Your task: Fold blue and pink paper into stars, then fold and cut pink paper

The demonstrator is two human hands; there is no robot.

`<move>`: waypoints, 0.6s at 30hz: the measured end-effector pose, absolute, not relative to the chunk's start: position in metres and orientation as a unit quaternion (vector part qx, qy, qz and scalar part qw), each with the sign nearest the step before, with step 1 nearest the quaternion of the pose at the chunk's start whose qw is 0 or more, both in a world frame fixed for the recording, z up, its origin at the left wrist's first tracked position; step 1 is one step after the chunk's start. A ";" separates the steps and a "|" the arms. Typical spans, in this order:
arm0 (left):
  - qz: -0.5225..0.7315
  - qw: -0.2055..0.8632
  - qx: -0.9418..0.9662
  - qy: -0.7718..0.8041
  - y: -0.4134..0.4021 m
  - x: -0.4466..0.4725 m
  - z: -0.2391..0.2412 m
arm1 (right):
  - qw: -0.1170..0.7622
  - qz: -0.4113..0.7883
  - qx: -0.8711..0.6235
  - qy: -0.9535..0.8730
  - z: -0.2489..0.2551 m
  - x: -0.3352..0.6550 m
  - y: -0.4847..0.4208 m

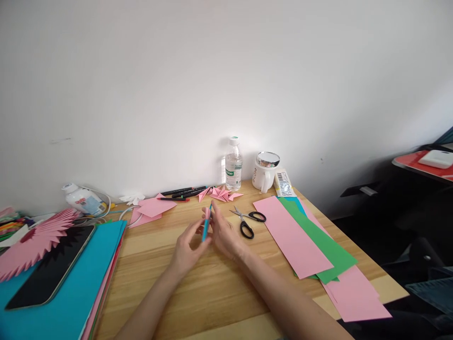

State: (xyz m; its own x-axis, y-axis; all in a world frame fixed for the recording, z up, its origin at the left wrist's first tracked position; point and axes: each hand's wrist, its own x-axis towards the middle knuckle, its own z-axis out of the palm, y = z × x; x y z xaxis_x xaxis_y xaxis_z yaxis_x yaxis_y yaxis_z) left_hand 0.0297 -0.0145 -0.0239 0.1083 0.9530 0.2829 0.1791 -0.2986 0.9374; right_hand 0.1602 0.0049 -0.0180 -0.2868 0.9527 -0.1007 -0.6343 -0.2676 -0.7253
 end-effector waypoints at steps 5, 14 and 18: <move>0.567 0.480 0.479 0.467 -0.004 0.019 -0.019 | 0.548 0.665 -0.288 -0.418 -0.022 0.164 0.006; 0.462 0.574 0.486 0.469 -0.007 0.017 -0.018 | 0.506 0.548 -0.421 -0.516 -0.025 0.174 0.012; 0.430 0.612 0.481 0.457 -0.007 0.016 -0.022 | 0.498 0.546 -0.425 -0.523 -0.027 0.173 0.013</move>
State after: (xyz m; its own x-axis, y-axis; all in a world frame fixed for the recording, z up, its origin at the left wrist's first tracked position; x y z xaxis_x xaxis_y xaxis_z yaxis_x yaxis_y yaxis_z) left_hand 0.0162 -0.0066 -0.0219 0.2120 0.9663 -0.1462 -0.0860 0.1675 0.9821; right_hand 0.1726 0.0125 -0.0274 -0.1431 0.9881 0.0564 -0.0999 0.0423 -0.9941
